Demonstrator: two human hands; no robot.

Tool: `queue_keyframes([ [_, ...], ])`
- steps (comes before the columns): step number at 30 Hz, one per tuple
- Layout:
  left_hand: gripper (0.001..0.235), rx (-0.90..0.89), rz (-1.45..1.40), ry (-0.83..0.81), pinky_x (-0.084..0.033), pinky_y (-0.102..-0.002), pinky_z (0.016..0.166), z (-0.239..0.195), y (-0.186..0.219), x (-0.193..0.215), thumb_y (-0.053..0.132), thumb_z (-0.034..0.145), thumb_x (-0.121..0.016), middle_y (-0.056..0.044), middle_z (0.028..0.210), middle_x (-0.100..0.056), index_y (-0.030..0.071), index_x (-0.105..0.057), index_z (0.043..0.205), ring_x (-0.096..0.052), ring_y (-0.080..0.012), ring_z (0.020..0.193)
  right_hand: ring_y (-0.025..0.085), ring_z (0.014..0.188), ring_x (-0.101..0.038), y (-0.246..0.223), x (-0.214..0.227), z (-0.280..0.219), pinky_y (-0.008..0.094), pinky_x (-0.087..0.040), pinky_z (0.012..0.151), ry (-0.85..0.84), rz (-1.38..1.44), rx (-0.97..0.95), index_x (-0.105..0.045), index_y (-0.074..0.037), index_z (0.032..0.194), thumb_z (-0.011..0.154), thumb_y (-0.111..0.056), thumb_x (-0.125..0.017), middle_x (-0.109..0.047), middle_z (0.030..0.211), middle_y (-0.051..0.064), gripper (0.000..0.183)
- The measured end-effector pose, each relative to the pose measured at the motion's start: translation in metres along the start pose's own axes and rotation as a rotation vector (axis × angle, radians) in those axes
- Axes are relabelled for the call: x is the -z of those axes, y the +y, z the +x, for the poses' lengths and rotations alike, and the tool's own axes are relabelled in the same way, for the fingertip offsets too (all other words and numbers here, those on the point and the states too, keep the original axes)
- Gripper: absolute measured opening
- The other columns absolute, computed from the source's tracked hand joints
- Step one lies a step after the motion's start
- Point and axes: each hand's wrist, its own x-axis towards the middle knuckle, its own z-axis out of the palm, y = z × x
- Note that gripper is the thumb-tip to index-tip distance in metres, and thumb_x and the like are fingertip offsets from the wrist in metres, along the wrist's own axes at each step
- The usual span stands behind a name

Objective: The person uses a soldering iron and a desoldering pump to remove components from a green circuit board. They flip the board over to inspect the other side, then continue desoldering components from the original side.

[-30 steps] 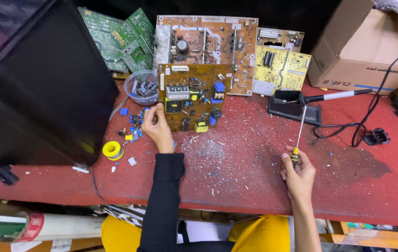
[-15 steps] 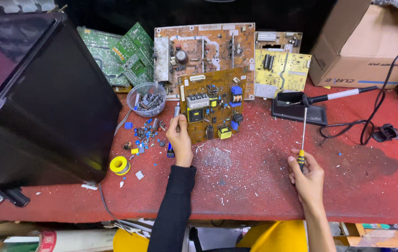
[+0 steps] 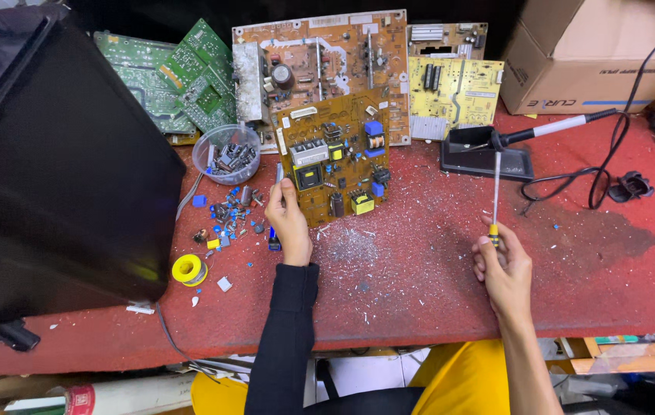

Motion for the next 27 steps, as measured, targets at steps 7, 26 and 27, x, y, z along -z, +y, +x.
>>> queue_keyframes([
  [7, 0.026, -0.007, 0.028, -0.002, -0.038, -0.025, 0.072, -0.001, 0.018, -0.003, 0.028, 0.089, -0.047, -0.001, 0.068, -0.044, 0.007, -0.060, 0.082, -0.039, -0.0070, 0.069, 0.031, 0.082, -0.058, -0.019, -0.016, 0.014, 0.039, -0.045, 0.069, -0.170, -0.640, 0.271, -0.056, -0.021, 0.112, 0.083, -0.020, -0.051, -0.061, 0.096, 0.009, 0.029],
  [26, 0.026, -0.072, 0.026, -0.067, -0.035, -0.024, 0.068, -0.005, 0.061, -0.008, 0.024, 0.089, -0.045, 0.001, 0.066, -0.037, 0.008, -0.054, 0.070, -0.036, -0.0074, 0.067, 0.027, 0.060, -0.052, -0.016, -0.056, 0.090, 0.033, -0.042, 0.056, -0.052, -0.499, 0.866, -0.061, -0.008, 0.100, 0.084, -0.012, -0.054, -0.053, 0.072, 0.010, 0.018],
  [27, 0.026, -0.075, 0.019, -0.077, -0.035, -0.023, 0.068, -0.006, 0.064, -0.007, 0.024, 0.088, -0.045, 0.001, 0.066, -0.037, 0.008, -0.054, 0.070, -0.035, -0.0075, 0.068, 0.025, 0.059, -0.052, -0.014, -0.056, 0.089, 0.032, -0.042, 0.056, -0.067, -0.492, 0.857, -0.062, -0.009, 0.099, 0.081, -0.013, -0.057, -0.054, 0.072, 0.008, 0.019],
])
